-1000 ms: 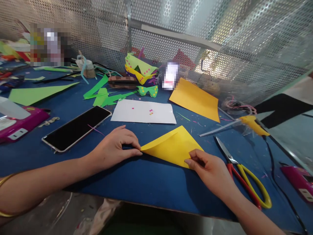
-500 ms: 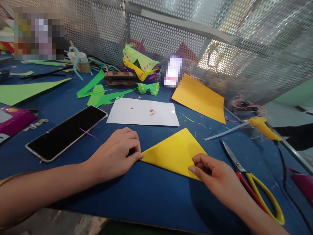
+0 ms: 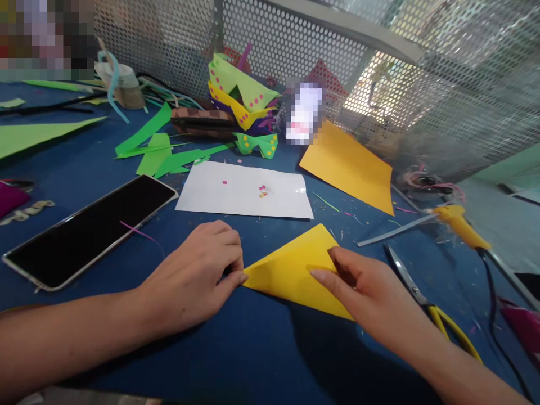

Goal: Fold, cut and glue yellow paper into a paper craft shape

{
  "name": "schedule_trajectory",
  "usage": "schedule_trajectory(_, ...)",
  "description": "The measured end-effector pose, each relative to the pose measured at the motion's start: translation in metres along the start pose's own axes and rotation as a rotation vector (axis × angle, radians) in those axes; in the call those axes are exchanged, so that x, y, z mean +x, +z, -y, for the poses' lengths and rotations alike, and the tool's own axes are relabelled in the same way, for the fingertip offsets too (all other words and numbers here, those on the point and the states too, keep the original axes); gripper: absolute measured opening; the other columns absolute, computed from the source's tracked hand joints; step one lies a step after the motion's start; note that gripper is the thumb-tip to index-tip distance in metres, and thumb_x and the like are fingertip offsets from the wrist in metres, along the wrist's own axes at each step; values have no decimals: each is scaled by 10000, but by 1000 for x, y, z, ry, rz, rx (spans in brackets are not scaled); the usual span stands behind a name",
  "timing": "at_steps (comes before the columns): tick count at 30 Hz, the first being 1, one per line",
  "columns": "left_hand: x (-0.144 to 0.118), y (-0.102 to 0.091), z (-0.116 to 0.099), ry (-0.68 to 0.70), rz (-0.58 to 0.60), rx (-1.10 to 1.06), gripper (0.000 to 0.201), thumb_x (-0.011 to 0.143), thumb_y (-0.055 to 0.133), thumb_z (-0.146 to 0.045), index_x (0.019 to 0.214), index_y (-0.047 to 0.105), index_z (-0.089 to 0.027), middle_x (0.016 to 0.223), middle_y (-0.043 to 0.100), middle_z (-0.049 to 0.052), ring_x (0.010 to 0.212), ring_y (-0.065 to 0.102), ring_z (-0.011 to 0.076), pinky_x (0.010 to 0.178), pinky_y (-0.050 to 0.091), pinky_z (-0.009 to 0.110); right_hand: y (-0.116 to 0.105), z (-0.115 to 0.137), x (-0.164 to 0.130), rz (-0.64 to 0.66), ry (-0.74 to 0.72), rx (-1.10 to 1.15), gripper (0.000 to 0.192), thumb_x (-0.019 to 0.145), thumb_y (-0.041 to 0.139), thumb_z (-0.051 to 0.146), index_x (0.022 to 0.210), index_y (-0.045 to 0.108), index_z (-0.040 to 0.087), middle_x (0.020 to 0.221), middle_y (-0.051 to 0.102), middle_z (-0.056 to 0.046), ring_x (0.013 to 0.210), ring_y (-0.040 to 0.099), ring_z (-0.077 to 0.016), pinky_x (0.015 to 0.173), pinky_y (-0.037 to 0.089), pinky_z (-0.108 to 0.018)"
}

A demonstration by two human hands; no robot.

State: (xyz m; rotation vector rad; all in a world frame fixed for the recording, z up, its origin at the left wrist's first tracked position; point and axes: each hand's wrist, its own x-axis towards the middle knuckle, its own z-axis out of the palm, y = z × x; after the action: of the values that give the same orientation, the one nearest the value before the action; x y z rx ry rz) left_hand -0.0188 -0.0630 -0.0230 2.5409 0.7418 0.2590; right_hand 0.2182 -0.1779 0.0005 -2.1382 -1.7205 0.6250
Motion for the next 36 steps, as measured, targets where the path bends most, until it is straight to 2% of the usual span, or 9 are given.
schedule_trajectory(2, 0, 0, 0, 0, -3, 0, 205, 868, 547, -252, 668, 557, -207, 787, 588, 20, 875, 524, 228, 783, 400, 401, 6, -1, 8, -17, -29, 6, 432, 899, 470, 500, 603, 307, 230, 522, 336, 72, 469, 340, -100, 437, 245, -231)
schedule_trajectory(4, 0, 1, 0, -2, -14, 7, 200, 865, 548, -246, 670, 560, -206, 788, 589, 21, 875, 524, 226, 792, 399, 401, 12, -5, 14, -22, -47, 21, 428, 908, 456, 474, 601, 282, 230, 533, 323, 71, 477, 335, -98, 441, 237, -230)
schedule_trajectory(11, 1, 3, 1, 41, -37, 63, 242, 910, 463, -214, 687, 557, -200, 774, 569, 24, 849, 505, 221, 811, 380, 416, 24, -12, 21, -39, -54, -80, 377, 931, 396, 449, 632, 295, 242, 515, 342, 68, 462, 345, -112, 447, 227, -241)
schedule_trajectory(22, 0, 9, -1, 86, -8, 202, 254, 932, 402, -229, 744, 569, -194, 802, 559, 61, 851, 479, 266, 777, 388, 469, 25, -9, 28, -11, -69, -169, 340, 942, 368, 403, 651, 290, 247, 489, 389, 55, 438, 389, -121, 446, 243, -234)
schedule_trajectory(28, 1, 9, -2, 104, -9, 236, 265, 939, 384, -220, 747, 564, -193, 801, 557, 67, 841, 481, 267, 761, 399, 467, 22, -4, 35, 88, 10, -307, 293, 955, 370, 321, 677, 343, 235, 548, 487, 23, 494, 446, -139, 479, 254, -241)
schedule_trajectory(36, 0, 11, -3, 123, -16, 328, 270, 932, 367, -208, 748, 563, -181, 787, 545, 77, 837, 494, 280, 748, 416, 487, 26, 2, 35, 89, 17, -531, 245, 984, 366, 278, 789, 488, 193, 563, 543, -6, 479, 512, -150, 453, 219, -258)
